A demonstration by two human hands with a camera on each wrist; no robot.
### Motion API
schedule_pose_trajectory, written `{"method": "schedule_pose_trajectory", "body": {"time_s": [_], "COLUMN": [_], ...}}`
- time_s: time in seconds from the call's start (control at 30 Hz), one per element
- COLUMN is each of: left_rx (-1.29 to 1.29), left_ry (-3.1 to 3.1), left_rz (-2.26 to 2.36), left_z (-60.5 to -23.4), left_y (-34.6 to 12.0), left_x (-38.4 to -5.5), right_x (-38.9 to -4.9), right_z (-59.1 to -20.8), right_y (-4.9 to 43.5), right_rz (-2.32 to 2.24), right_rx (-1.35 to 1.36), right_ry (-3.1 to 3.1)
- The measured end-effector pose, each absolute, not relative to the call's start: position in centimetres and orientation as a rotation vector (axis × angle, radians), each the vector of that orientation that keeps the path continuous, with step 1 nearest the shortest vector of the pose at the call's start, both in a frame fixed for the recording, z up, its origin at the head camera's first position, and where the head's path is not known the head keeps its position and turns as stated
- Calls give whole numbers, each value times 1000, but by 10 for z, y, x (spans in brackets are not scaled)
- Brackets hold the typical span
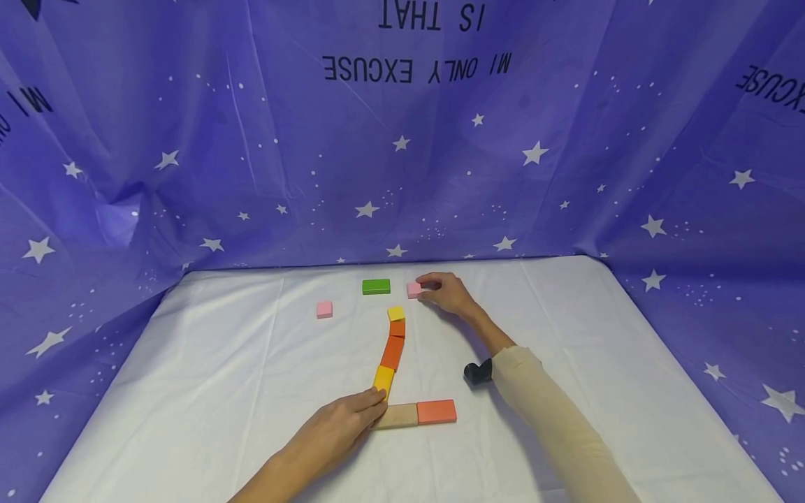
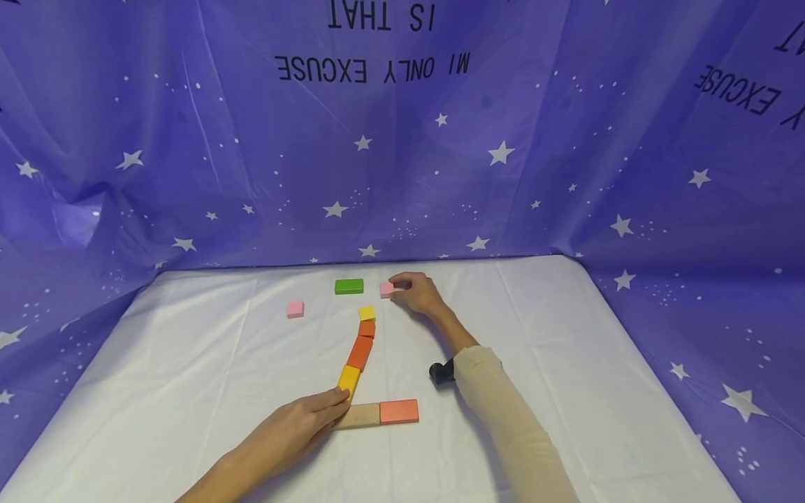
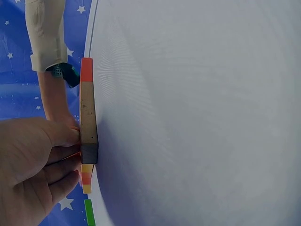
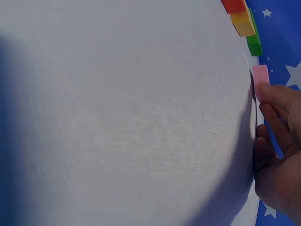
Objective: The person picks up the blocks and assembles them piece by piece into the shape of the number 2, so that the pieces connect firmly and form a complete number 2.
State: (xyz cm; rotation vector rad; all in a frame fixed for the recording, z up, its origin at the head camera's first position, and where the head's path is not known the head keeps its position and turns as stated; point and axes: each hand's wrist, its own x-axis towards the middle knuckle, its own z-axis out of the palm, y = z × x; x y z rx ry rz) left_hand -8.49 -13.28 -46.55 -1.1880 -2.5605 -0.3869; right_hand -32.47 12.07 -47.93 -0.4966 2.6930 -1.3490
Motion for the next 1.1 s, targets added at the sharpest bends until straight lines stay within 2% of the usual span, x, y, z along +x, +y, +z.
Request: {"method": "schedule_pose_trajectory", "body": {"time_s": [0.37, 1.1], "left_rx": [-1193, -1195], "left_ry": [-2552, -2528], "left_rz": [-397, -422], "left_z": [-467, -468], "left_y": [-133, -135], "left_x": [-86, -86], "right_x": [-324, -326], "right_z": [-480, -476], "right_y": [106, 92], "right_rz": [-1401, -1282], "right_rx": [-631, -682], "right_ry": [2562, 2525]}}
